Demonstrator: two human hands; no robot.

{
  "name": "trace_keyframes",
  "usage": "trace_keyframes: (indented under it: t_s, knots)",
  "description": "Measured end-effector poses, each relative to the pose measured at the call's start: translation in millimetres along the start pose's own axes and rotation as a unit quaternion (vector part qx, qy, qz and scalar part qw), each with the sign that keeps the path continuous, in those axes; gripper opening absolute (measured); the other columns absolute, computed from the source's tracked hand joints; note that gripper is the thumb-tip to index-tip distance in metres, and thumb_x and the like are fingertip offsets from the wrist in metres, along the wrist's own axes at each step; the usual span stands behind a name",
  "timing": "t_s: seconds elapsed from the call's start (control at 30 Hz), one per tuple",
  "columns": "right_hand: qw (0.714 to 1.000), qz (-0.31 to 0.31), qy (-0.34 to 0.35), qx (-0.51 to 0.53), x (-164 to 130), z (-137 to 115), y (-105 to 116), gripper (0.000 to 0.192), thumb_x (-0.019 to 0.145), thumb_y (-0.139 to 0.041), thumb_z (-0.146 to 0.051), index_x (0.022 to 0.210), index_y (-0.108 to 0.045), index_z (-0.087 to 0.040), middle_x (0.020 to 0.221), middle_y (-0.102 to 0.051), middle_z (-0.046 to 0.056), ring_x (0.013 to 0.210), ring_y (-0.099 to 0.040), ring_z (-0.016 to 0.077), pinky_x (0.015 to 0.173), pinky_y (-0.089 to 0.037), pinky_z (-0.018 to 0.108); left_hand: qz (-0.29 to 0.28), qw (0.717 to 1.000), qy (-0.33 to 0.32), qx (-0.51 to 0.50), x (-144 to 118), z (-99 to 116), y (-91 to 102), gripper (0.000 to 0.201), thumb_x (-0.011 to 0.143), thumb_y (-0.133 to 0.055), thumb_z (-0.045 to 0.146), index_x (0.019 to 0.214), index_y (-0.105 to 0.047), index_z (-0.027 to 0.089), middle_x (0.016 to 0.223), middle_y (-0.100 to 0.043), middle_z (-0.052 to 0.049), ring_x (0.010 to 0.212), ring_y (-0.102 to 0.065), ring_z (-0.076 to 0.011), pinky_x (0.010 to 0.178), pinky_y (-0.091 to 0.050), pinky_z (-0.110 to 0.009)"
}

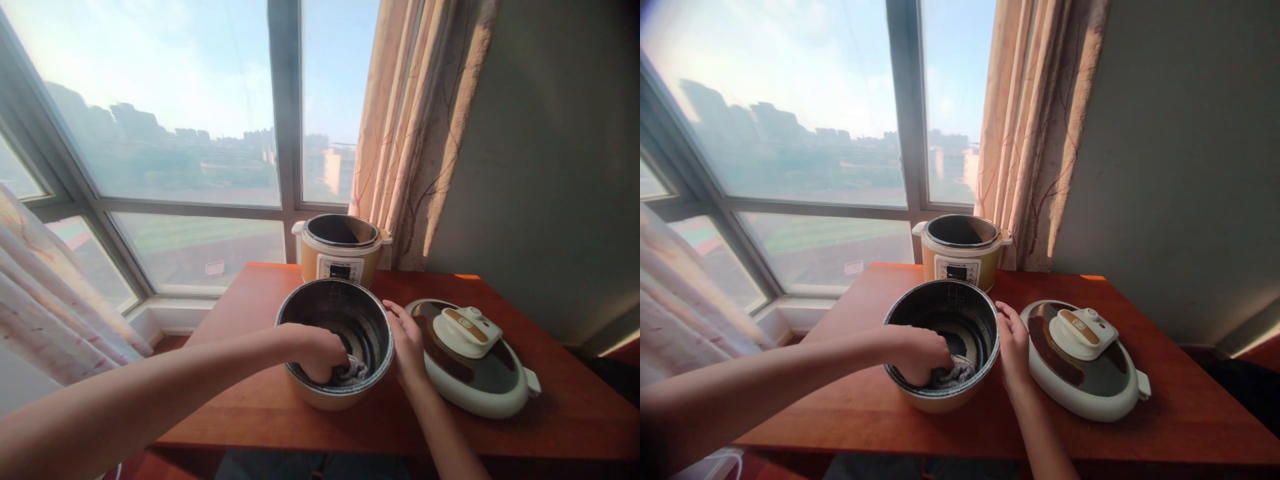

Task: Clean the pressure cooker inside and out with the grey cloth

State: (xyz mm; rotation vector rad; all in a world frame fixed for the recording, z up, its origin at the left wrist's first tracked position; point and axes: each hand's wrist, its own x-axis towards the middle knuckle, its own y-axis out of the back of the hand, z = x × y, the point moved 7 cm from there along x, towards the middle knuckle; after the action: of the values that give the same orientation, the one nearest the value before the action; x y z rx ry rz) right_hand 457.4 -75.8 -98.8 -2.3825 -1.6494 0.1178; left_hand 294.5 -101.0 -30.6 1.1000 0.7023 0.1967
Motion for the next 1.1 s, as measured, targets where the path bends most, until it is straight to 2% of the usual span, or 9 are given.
trace_keyframes:
  t_s: [0.13, 0.3, 0.43, 0.5, 0.63, 0.73, 0.8, 0.9, 1.1]
  knots:
    - [1.0, 0.001, 0.006, -0.011, -1, -3, 1, 0.053, 0.078, -0.069, -0.05, 0.119, -0.064, -0.016, 0.091, -0.073, 0.006, 0.075, -0.064, 0.0198, 0.068, -0.049, 0.029, -0.005, 0.998, -0.01, 0.063, 17, 11, -6.4, 0.034, 0.067, -0.06, 0.015, 0.097, -0.074, 0.02, 0.084, -0.074, -0.014, 0.076, -0.069, -0.029, 0.067, -0.051, -0.035]
    - [1.0, -0.002, 0.015, -0.015, 1, -4, 2, 0.052, 0.079, -0.067, -0.05, 0.119, -0.064, -0.016, 0.095, -0.072, 0.006, 0.079, -0.064, 0.0201, 0.073, -0.05, 0.031, 0.08, 0.993, 0.062, -0.063, 36, 4, 0.4, 0.031, 0.066, -0.058, 0.016, 0.093, -0.073, 0.017, 0.093, -0.074, -0.015, 0.083, -0.07, -0.0307, 0.069, -0.053, -0.035]
    - [1.0, 0.001, 0.021, -0.014, 2, -4, 3, 0.054, 0.079, -0.068, -0.05, 0.12, -0.065, -0.016, 0.091, -0.072, 0.006, 0.075, -0.064, 0.0199, 0.07, -0.051, 0.031, 0.166, 0.936, 0.167, -0.263, 45, -21, 3.6, 0.026, 0.064, -0.06, 0.014, 0.087, -0.072, 0.016, 0.088, -0.074, -0.01, 0.082, -0.069, -0.0258, 0.067, -0.051, -0.028]
    - [0.999, -0.001, 0.024, -0.022, 2, -5, 3, 0.054, 0.08, -0.067, -0.051, 0.121, -0.064, -0.016, 0.092, -0.072, 0.007, 0.076, -0.064, 0.02, 0.07, -0.051, 0.031, 0.197, 0.91, 0.196, -0.308, 49, -33, 5.7, 0.028, 0.069, -0.057, 0.016, 0.094, -0.071, 0.015, 0.092, -0.074, -0.01, 0.082, -0.069, -0.0239, 0.062, -0.05, -0.025]
    - [0.999, -0.003, 0.033, -0.037, 1, -5, 4, 0.053, 0.081, -0.065, -0.052, 0.121, -0.065, -0.017, 0.103, -0.072, 0.008, 0.081, -0.065, 0.0203, 0.074, -0.051, 0.031, 0.24, 0.882, 0.21, -0.348, 56, -47, 13.7, 0.033, 0.077, -0.051, 0.017, 0.106, -0.067, 0.012, 0.1, -0.073, -0.011, 0.083, -0.069, -0.0202, 0.058, -0.048, -0.02]
    - [0.999, -0.003, 0.034, -0.032, 3, -2, 5, 0.052, 0.082, -0.065, -0.052, 0.121, -0.065, -0.017, 0.107, -0.072, 0.009, 0.087, -0.066, 0.022, 0.079, -0.051, 0.033, 0.245, 0.891, 0.189, -0.334, 57, -41, 19.8, 0.033, 0.075, -0.058, 0.018, 0.105, -0.067, 0.013, 0.098, -0.073, -0.009, 0.082, -0.069, -0.0201, 0.06, -0.049, -0.021]
    - [0.999, 0.0, 0.036, -0.022, 3, 0, 5, 0.051, 0.081, -0.065, -0.051, 0.118, -0.066, -0.017, 0.108, -0.072, 0.009, 0.091, -0.066, 0.023, 0.083, -0.051, 0.034, 0.221, 0.926, 0.143, -0.271, 55, -27, 23.9, 0.036, 0.069, -0.066, 0.019, 0.105, -0.068, 0.014, 0.098, -0.073, -0.009, 0.083, -0.068, -0.0214, 0.064, -0.05, -0.023]
    - [0.999, 0.009, 0.048, -0.019, 3, -2, 7, 0.048, 0.08, -0.066, -0.05, 0.115, -0.067, -0.017, 0.112, -0.071, 0.009, 0.097, -0.066, 0.0235, 0.086, -0.05, 0.035, 0.116, 0.98, 0.043, -0.154, 46, -3, 19.7, 0.04, 0.064, -0.07, 0.017, 0.104, -0.069, 0.016, 0.096, -0.072, -0.006, 0.079, -0.065, -0.0213, 0.067, -0.05, -0.026]
    - [0.996, -0.007, 0.035, -0.078, -1, -13, 6, 0.06, 0.081, -0.063, -0.052, 0.127, -0.061, -0.014, 0.079, -0.071, 0.005, 0.06, -0.056, 0.0155, 0.055, -0.042, 0.027, -0.081, 0.991, -0.075, -0.079, 16, 2, -2.9, 0.031, 0.056, -0.058, 0.003, 0.079, -0.071, 0.018, 0.062, -0.064, 0.001, 0.058, -0.054, -0.0174, 0.059, -0.044, -0.027]
